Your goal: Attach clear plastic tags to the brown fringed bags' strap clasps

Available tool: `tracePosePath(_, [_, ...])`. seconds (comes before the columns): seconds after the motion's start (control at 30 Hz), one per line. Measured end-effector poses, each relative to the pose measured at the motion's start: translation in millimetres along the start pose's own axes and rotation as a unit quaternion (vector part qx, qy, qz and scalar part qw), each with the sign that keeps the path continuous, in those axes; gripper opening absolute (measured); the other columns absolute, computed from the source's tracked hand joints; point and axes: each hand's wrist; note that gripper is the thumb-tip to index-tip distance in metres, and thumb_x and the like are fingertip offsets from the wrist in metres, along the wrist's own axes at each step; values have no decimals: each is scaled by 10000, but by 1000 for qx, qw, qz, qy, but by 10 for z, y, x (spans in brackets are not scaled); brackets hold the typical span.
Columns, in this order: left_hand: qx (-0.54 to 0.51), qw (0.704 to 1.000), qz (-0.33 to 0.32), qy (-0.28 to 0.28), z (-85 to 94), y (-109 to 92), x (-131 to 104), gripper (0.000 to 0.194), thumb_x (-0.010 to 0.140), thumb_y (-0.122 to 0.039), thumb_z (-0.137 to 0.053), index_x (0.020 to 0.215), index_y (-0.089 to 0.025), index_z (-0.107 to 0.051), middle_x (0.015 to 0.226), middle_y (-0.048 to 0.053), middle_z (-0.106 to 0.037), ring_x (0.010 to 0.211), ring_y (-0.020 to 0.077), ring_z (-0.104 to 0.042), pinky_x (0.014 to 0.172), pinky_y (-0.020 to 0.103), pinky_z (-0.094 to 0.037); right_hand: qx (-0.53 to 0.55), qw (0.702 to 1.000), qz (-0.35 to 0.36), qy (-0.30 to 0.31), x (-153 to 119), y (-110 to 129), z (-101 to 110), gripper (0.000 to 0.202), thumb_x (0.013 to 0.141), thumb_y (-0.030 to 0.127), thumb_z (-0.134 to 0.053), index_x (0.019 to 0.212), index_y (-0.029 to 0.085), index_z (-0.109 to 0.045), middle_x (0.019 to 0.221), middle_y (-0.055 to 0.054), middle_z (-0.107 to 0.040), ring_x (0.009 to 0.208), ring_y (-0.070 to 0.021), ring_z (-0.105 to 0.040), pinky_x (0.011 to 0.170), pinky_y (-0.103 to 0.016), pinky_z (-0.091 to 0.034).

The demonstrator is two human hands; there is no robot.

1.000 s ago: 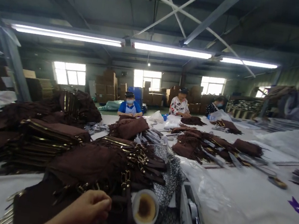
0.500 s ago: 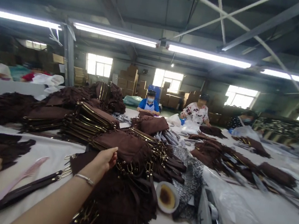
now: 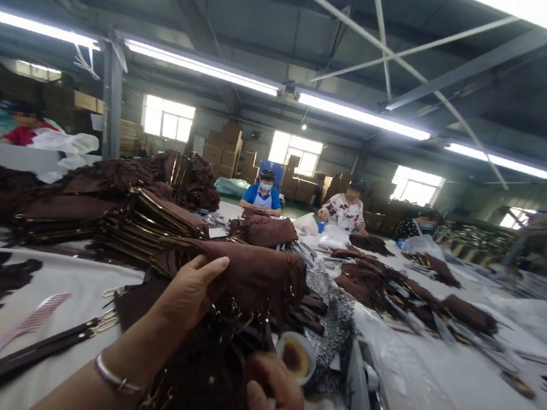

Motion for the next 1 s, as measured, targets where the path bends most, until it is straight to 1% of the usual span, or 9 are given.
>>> tracePosePath(0.13, [49,998,-43,-21,-314,-68,-378,394,641,-229,-821,1001,-157,-675,870,42,-736,782,209,-688,666,251,-565,283,954,-61,80,298,385,-179,557,799,659,-557,1092,193,-642,922,-105,-659,830,-243,-615,689,-331,-476])
tracePosePath(0.23, [72,994,-68,-39,-431,-121,-517,374,606,-270,-854,919,-144,-694,779,26,-723,706,184,-675,637,234,-555,429,889,-122,101,287,488,-274,578,721,634,-682,1053,169,-597,679,-23,-614,548,-134,-559,515,-237,-400])
tracePosePath(0.4, [77,991,-78,-75,-197,29,-417,439,615,-295,-838,998,-154,-679,908,49,-723,795,193,-672,674,251,-559,460,850,-226,119,54,247,-276,479,744,595,-687,878,169,-513,535,52,-530,348,-51,-415,370,-167,-296])
tracePosePath(0.47, [116,987,-31,-104,104,282,-355,379,649,-302,-803,967,-144,-672,950,70,-708,848,208,-667,692,274,-564,434,852,-273,108,-57,49,-308,499,707,593,-709,859,166,-501,557,43,-559,343,-53,-439,362,-164,-311])
tracePosePath(0.53, [216,951,48,-215,467,604,-384,228,694,-273,-746,836,-118,-657,875,87,-691,792,200,-665,614,260,-554,400,846,-342,91,-197,-173,-367,511,667,590,-720,835,163,-494,585,29,-583,354,-60,-466,365,-170,-339])
tracePosePath(0.67, [310,903,69,-290,976,1090,-783,229,781,-277,-630,972,-152,-626,916,95,-683,822,209,-672,558,249,-526,344,820,-451,73,-559,-491,-422,456,622,535,-690,785,165,-477,635,-3,-617,388,-92,-527,367,-191,-376])
tracePosePath(0.73, [360,892,100,-255,997,1191,-1041,267,760,-327,-663,975,-169,-640,843,74,-693,784,216,-677,557,253,-520,329,818,-463,92,-708,-511,-371,397,620,469,-663,802,162,-488,650,-16,-635,405,-108,-549,374,-197,-383])
tracePosePath(0.87, [322,888,303,-128,756,1345,-1377,343,681,-431,-760,846,-143,-675,800,111,-712,772,284,-691,562,312,-531,283,818,-476,156,-842,-385,-202,291,619,323,-645,833,154,-543,602,3,-625,432,-100,-545,420,-183,-353])
tracePosePath(1.0, [178,879,420,-141,587,1572,-1408,359,762,-452,-711,894,-122,-664,866,143,-707,771,276,-690,612,352,-557,281,828,-425,234,-940,-375,-129,222,689,350,-656,740,135,-624,582,11,-590,486,-76,-507,487,-185,-336])
Point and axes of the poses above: each hand's wrist, its own x-axis towards the middle knuckle, its own z-axis out of the back of the hand, y = z × x
